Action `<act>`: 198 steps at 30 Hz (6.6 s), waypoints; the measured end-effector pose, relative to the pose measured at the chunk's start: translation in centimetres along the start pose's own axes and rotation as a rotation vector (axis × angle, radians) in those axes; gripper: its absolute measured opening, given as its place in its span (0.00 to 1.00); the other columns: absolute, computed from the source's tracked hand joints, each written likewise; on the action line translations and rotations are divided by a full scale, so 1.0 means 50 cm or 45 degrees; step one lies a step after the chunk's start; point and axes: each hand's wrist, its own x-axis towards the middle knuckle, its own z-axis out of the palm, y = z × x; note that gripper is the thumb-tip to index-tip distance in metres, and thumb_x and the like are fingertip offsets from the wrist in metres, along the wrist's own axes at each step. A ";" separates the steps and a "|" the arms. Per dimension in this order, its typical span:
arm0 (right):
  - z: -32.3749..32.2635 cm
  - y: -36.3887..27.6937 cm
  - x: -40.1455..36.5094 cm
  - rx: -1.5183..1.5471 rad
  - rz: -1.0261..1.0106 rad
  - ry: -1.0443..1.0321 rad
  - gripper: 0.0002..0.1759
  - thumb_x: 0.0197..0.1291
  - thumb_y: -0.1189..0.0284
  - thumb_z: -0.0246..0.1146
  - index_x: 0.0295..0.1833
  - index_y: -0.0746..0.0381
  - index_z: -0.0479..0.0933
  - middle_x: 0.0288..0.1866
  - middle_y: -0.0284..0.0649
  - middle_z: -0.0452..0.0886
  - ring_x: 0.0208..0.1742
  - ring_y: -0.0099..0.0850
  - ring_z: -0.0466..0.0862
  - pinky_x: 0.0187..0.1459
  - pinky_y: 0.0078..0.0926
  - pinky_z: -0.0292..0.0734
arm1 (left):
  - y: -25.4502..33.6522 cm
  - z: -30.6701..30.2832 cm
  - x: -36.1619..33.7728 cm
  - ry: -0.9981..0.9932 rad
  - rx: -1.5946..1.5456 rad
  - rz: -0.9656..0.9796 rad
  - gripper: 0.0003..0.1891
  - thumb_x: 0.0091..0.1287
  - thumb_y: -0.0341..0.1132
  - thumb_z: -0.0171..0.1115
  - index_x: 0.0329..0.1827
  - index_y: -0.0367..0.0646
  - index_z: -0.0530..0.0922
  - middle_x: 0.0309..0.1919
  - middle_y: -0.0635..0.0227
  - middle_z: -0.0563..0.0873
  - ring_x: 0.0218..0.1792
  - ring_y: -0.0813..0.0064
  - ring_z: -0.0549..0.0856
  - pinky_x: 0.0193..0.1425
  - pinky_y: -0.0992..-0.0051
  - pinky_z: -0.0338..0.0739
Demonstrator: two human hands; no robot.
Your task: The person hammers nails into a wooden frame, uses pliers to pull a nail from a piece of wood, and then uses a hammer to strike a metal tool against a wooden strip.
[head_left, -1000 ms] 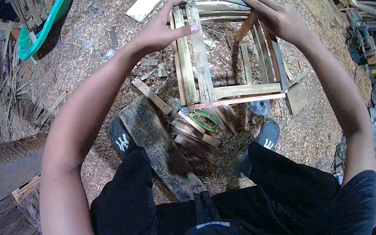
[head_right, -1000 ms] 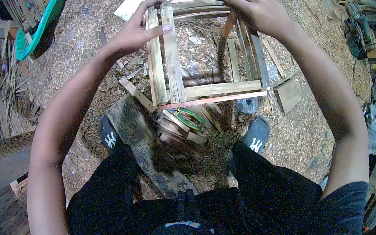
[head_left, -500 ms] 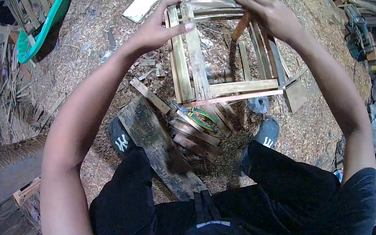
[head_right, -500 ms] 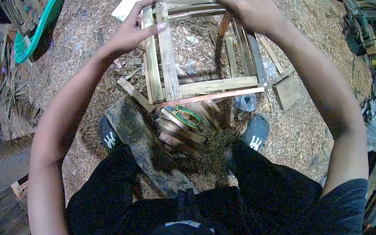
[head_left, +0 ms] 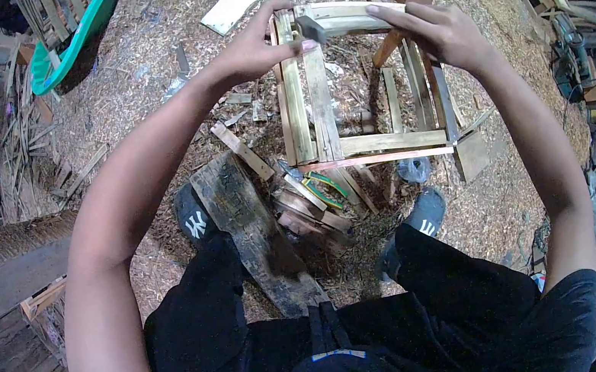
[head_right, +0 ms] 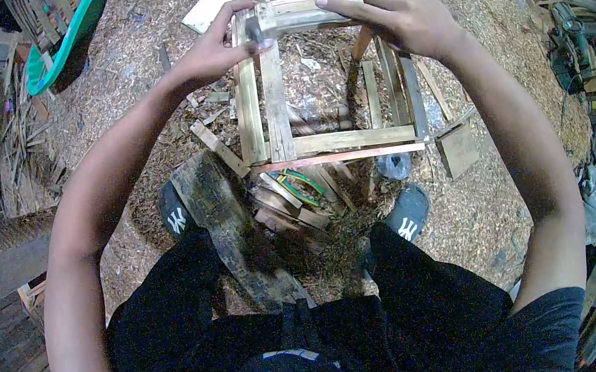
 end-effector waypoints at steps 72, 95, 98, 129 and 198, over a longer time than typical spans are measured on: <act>-0.017 -0.179 0.052 0.469 0.745 0.000 0.39 0.62 0.86 0.60 0.79 0.52 0.70 0.49 0.61 0.85 0.50 0.53 0.89 0.52 0.47 0.85 | -0.020 0.013 0.003 0.105 -0.072 0.089 0.48 0.64 0.57 0.77 0.80 0.44 0.62 0.66 0.43 0.80 0.69 0.51 0.80 0.75 0.55 0.72; -0.032 -0.188 0.059 0.551 0.940 0.140 0.36 0.66 0.84 0.61 0.79 0.50 0.72 0.50 0.62 0.86 0.48 0.55 0.89 0.55 0.48 0.83 | -0.026 0.018 0.004 0.035 -0.283 0.018 0.47 0.63 0.55 0.79 0.78 0.44 0.62 0.62 0.46 0.82 0.66 0.54 0.82 0.73 0.57 0.74; -0.017 -0.186 0.052 0.552 1.025 -0.147 0.35 0.65 0.84 0.61 0.77 0.52 0.73 0.52 0.60 0.86 0.48 0.55 0.89 0.53 0.50 0.83 | -0.006 0.012 -0.005 0.085 -0.004 0.062 0.41 0.69 0.49 0.76 0.78 0.47 0.62 0.64 0.49 0.80 0.67 0.59 0.81 0.72 0.59 0.75; -0.045 -0.183 0.057 0.490 0.977 -0.232 0.28 0.72 0.77 0.62 0.76 0.53 0.75 0.38 0.60 0.86 0.36 0.50 0.89 0.42 0.44 0.82 | -0.016 0.020 -0.005 0.212 0.066 0.062 0.47 0.67 0.57 0.75 0.81 0.48 0.60 0.71 0.45 0.75 0.73 0.53 0.76 0.77 0.54 0.70; 0.023 -0.090 -0.022 0.891 1.443 0.319 0.22 0.80 0.66 0.58 0.75 0.48 0.78 0.23 0.30 0.76 0.23 0.17 0.73 0.28 0.24 0.71 | 0.077 0.051 0.031 0.096 0.298 -0.262 0.52 0.58 0.44 0.74 0.82 0.44 0.51 0.69 0.39 0.63 0.67 0.36 0.78 0.77 0.51 0.75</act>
